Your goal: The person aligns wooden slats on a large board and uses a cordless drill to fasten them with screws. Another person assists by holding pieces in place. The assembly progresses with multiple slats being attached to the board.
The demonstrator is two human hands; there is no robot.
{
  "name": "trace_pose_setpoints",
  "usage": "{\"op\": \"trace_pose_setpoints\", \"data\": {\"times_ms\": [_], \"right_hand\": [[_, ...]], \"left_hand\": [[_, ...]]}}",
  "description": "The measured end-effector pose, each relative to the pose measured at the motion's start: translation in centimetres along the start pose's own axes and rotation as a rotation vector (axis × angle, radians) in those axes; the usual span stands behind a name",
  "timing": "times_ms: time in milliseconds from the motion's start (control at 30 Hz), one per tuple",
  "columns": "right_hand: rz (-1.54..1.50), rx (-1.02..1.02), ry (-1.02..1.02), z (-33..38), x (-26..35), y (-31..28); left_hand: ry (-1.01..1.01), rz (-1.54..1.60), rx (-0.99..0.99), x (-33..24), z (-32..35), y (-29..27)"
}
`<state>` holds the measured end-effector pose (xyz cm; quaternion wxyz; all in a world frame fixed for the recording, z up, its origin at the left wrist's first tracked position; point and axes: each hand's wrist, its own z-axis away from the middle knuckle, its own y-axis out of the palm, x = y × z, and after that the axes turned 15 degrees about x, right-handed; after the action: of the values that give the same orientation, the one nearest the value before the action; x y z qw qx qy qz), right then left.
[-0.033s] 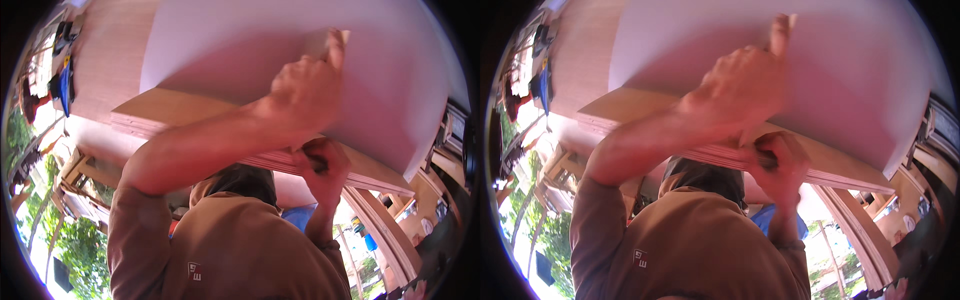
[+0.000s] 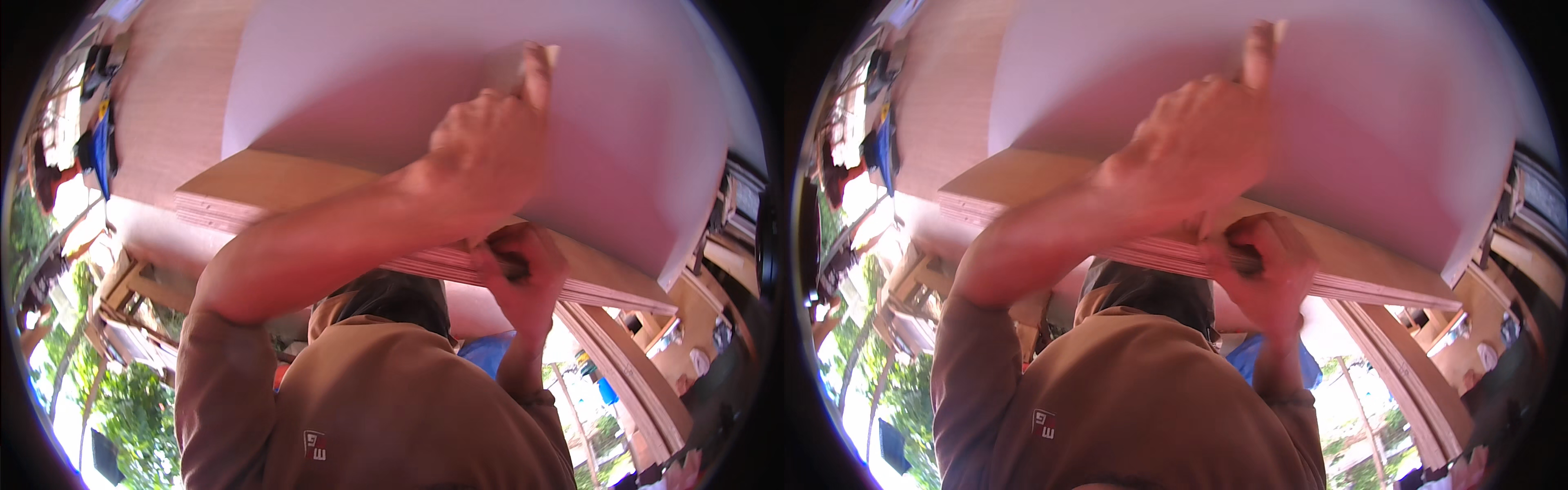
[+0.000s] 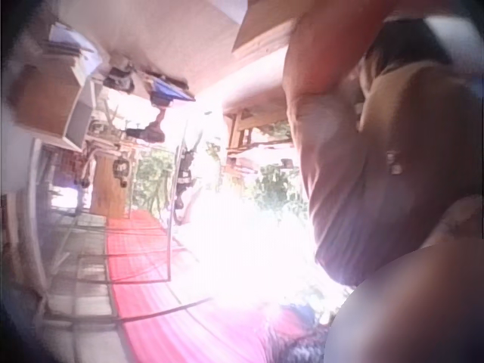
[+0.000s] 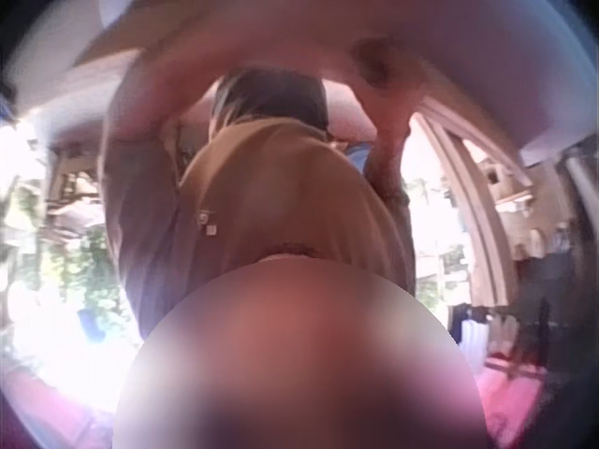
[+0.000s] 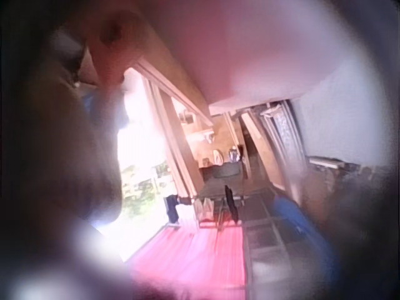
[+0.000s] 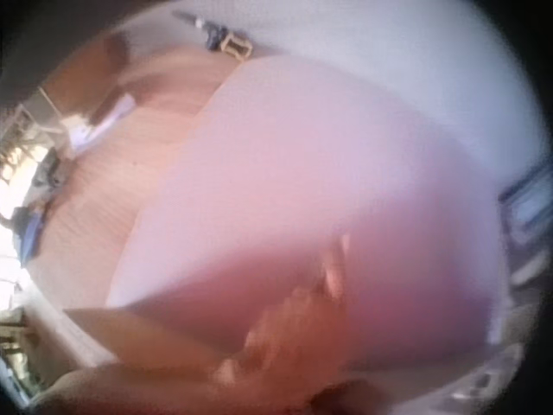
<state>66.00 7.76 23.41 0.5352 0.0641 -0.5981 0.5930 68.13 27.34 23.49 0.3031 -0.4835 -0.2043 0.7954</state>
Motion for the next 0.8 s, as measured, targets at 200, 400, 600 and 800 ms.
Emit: {"op": "trace_pose_setpoints", "data": {"times_ms": [200,400,600,800], "right_hand": [[0.067,0.070,0.005,0.1,-0.3,-1.3],[0.094,0.069,-0.037,0.3,-1.2,-1.6],[0.147,-0.038,-0.226,0.5,-2.7,-0.2],[0.136,0.001,-0.265,0.9,-3.9,0.1]], "left_hand": [[-0.057,-0.121,0.104,-0.6,-0.7,-0.5],[-0.103,-0.066,0.114,-1.3,-1.4,-0.2],[-0.231,-0.362,0.125,-1.2,-1.1,0.7],[-0.128,-0.024,-0.153,-0.5,-1.9,2.6]]}}
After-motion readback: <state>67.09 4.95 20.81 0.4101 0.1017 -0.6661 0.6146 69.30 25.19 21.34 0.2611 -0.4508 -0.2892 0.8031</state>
